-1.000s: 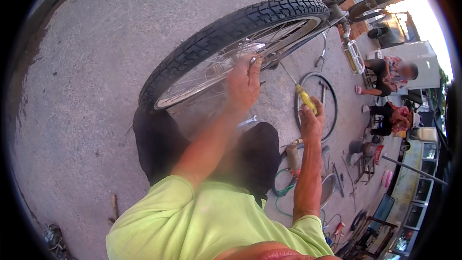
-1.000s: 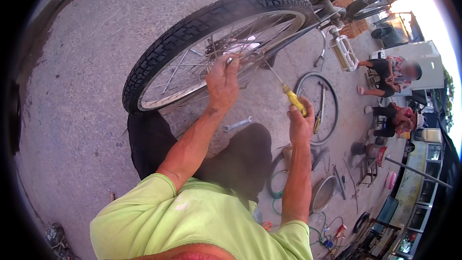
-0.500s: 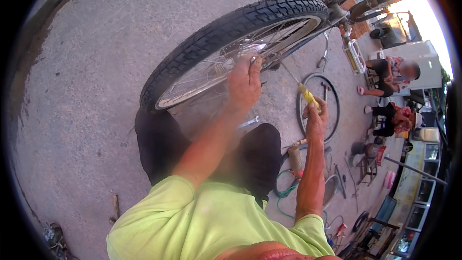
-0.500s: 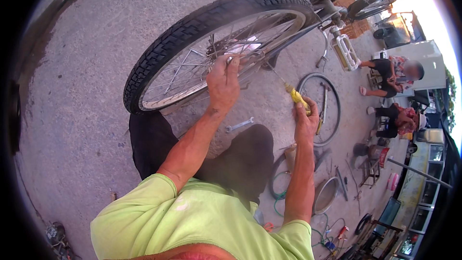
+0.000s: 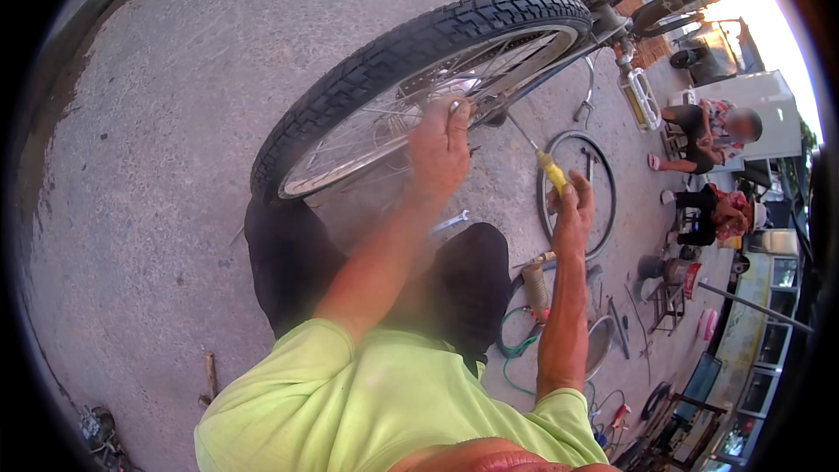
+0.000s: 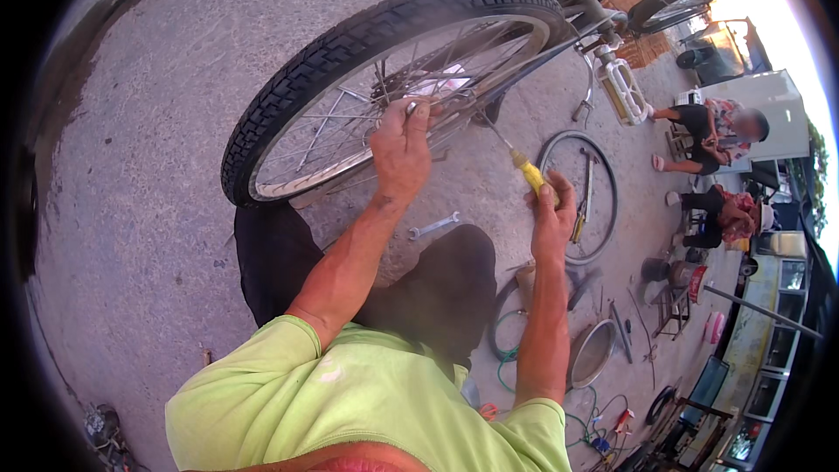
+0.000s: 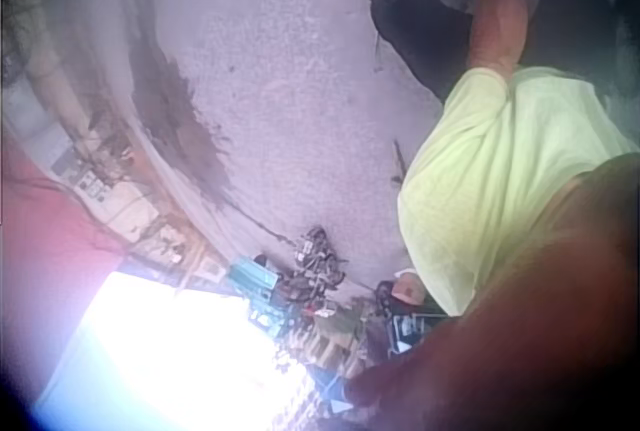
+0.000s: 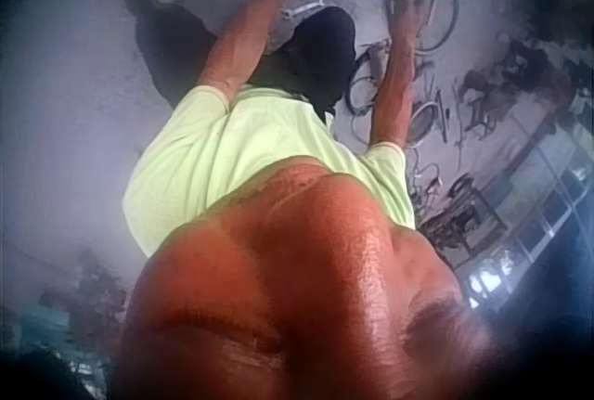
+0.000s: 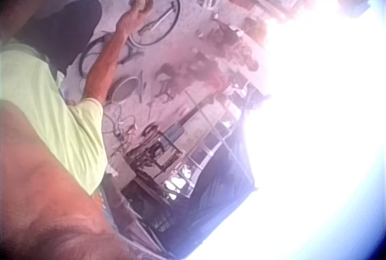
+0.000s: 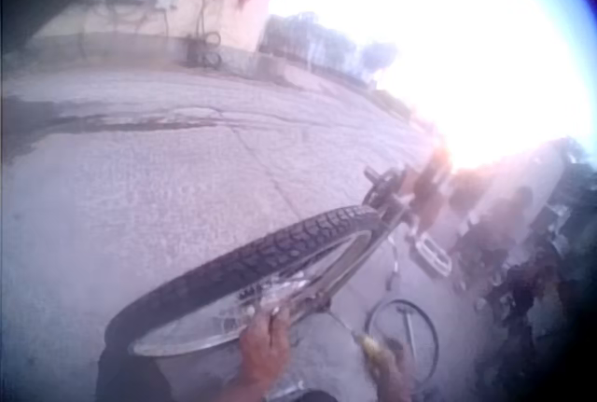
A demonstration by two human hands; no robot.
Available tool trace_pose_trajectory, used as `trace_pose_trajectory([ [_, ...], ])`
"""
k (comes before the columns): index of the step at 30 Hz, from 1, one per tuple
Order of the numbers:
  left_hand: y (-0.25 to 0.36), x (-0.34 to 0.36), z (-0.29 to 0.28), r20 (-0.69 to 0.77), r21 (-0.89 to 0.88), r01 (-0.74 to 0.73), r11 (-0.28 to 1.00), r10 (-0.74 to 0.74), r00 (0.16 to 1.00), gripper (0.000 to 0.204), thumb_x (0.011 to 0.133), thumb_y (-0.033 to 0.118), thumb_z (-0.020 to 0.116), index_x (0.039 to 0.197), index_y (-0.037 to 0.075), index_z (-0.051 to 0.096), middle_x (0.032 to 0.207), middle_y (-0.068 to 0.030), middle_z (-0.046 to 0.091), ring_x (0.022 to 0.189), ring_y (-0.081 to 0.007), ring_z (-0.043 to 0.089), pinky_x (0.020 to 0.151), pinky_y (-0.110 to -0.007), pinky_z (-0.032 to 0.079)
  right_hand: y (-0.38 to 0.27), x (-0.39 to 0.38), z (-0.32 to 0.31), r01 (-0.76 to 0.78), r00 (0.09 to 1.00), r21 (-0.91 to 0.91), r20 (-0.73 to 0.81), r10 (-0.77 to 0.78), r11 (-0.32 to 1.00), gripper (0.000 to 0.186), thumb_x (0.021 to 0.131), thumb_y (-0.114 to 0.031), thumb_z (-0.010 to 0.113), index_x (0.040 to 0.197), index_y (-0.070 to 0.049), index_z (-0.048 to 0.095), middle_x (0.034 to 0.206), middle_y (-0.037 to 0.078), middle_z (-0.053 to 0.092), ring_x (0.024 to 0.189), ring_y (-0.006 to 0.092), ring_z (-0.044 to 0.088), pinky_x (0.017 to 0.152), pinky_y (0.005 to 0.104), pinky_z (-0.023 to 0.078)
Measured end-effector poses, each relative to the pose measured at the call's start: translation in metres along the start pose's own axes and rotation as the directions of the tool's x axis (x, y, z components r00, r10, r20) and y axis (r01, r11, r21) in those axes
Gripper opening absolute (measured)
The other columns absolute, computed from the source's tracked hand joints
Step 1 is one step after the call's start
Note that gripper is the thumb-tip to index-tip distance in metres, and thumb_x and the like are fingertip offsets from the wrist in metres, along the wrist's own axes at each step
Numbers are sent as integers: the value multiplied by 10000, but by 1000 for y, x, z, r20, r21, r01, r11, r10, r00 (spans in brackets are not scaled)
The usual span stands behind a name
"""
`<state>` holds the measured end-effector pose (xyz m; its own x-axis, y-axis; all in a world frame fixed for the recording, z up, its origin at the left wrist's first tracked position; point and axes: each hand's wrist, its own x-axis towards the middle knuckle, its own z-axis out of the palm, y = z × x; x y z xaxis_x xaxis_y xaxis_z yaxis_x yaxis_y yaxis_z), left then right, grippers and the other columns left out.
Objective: The person is repairing a bicycle wheel by using a screwdriver on the gears and spokes, and then handling the bike chain by hand.
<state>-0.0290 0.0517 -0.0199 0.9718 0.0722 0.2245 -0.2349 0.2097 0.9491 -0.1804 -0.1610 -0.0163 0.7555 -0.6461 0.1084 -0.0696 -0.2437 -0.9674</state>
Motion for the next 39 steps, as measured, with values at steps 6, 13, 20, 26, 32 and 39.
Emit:
trace_pose_trajectory([
  [6,-7,1,-1,-2,18,-28,999,28,1000,226,1026,202,572,1078,-3,654,923,-77,744,824,-129,675,765,-283,528,-25,-3,18,-150,986,332,-23,167,931,412,1007,-279,619,1310,-13,531,1009,75,636,720,133,625,646,238,478],
  [13,-6,0,0,3,25,-44,999,44,999,223,1027,197,572,1079,-4,653,932,-83,742,826,-133,680,767,-283,533,17,5,-17,-215,976,205,92,199,955,334,1013,-291,600,1223,-32,583,881,62,642,649,121,560,617,243,441],
  [20,-12,1,0,-13,41,-60,997,60,998,206,1025,169,571,1081,-14,647,949,-94,744,860,-140,702,781,-279,546,-6,-7,10,-35,999,72,-18,36,997,375,1036,-330,538,1249,-22,563,899,64,630,665,111,550,592,235,410],
  [26,-9,0,1,-12,17,-46,999,46,999,210,1027,173,572,1078,-16,646,951,-99,743,868,-142,704,787,-275,545,-13,-5,-7,-328,938,-57,96,332,943,297,1013,-241,598,1193,-5,590,892,39,621,724,81,536,666,222,430],
  [32,-9,-1,1,-13,18,-54,998,54,998,210,1024,176,576,1081,-14,646,946,-92,745,865,-141,700,785,-278,541,3,-9,2,42,998,39,35,-43,998,264,1010,-239,599,1144,-12,590,891,50,613,706,95,536,627,229,429],
  [39,-6,0,0,-12,36,-41,998,42,999,216,1019,184,581,1090,-10,643,952,-94,747,846,-142,698,776,-280,537,-3,2,-12,-440,898,287,162,409,851,279,1014,-223,590,1192,-9,561,880,54,616,726,114,544,631,241,436],
])
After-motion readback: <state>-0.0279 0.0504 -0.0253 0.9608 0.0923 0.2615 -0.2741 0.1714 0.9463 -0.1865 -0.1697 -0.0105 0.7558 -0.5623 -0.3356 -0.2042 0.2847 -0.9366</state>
